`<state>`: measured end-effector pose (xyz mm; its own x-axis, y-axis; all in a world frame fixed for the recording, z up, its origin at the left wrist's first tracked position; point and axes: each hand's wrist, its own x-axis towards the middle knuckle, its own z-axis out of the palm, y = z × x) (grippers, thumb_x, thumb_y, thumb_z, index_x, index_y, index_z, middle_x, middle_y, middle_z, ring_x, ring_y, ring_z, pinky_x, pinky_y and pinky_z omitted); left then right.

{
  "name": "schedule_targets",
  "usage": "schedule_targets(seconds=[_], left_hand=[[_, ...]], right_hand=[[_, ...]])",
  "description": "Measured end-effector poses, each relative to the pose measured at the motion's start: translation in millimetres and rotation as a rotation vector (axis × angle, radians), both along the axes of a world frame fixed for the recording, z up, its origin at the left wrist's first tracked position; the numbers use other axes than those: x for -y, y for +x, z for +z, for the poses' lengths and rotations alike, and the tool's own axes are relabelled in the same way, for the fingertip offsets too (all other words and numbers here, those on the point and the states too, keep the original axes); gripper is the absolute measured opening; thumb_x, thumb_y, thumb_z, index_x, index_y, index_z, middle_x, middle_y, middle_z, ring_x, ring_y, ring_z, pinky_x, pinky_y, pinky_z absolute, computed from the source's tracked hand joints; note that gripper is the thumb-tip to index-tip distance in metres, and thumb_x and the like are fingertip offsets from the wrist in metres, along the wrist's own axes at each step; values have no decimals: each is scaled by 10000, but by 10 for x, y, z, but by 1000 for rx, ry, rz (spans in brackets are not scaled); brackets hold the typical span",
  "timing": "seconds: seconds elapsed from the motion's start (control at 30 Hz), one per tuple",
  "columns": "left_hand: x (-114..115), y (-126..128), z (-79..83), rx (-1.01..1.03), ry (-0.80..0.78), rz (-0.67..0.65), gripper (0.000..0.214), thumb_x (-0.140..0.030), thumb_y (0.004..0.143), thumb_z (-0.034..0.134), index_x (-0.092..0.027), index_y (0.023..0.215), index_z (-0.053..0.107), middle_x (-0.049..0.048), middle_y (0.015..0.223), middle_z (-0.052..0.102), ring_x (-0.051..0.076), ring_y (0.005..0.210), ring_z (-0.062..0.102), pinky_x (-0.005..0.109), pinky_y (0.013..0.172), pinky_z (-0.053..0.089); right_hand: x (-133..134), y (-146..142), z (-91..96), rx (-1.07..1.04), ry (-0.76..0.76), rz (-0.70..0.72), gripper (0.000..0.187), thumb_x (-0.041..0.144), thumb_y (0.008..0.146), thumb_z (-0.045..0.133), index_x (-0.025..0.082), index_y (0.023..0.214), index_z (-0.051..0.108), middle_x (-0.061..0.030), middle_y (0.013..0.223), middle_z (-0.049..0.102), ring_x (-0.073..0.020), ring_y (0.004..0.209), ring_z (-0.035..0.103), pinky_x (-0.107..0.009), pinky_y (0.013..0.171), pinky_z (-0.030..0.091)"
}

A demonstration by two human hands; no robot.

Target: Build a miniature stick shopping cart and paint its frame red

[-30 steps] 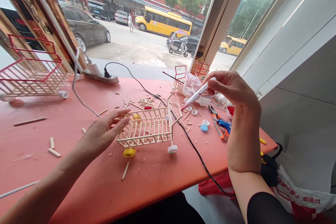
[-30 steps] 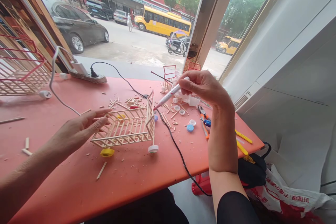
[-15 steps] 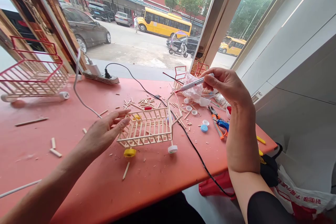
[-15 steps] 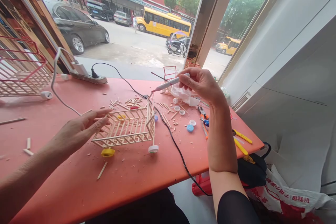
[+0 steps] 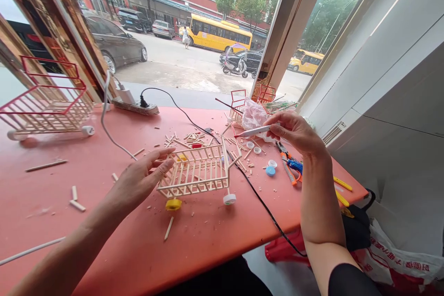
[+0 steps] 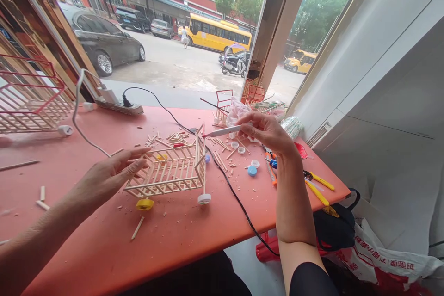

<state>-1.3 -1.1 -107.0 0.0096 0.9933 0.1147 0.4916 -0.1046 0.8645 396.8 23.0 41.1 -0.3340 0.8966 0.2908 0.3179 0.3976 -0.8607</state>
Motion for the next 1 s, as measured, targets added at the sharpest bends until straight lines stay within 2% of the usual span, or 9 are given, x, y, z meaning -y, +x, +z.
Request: schedule_targets(seconds=[0.17,0.33,0.47,0.6,0.8,1.0], left_hand=[[-11,-16,-29,-3,-4,-11,829,-857,848,599,-250,1395,740,121,1193,849,389,1126,804,502,956,679],[-15,-18,-30,-11,2,-7,777,-826,865,600,-269,1387,744,108,1176,851,390,1125,806,495,960,680],[-16,-23,-47,-9,1,-6,778,-834,873,591,-277,1396,739,102,1230,842,380,1148,801,496,986,672],[-5,-14,-19,1,-17,-12,867,-875,832,594,-244,1412,724,122,1254,834,386,1177,788,517,1001,665],[9,16,25,7,-2,-22,922,-901,827,588,-213,1425,721,146,1229,832,382,1172,787,525,1001,658],[46,60,128,6,-30,-22,977,-916,782,586,-193,1428,710,158,1238,829,390,1191,781,524,1023,644]], right_hand=[[-32,37,-33,34,-21,32,395,591,878,898,215,974,825,-17,792,749,-125,702,603,-315,643,467],[-137,74,-121,65,-59,4,473,663,863,880,209,994,856,-25,797,757,-118,694,573,-313,632,451],[-147,108,-118,20,-35,10,438,639,873,881,210,958,856,-22,791,753,-107,665,547,-301,608,432],[-80,77,-64,-29,-4,3,419,624,871,887,219,973,859,-13,772,745,-103,644,529,-293,588,422],[69,-32,54,104,-29,5,380,574,866,911,221,999,870,-35,807,779,-141,744,636,-316,676,500],[274,-22,141,131,-41,38,369,581,883,891,221,963,871,-34,755,759,-153,714,637,-322,674,525]])
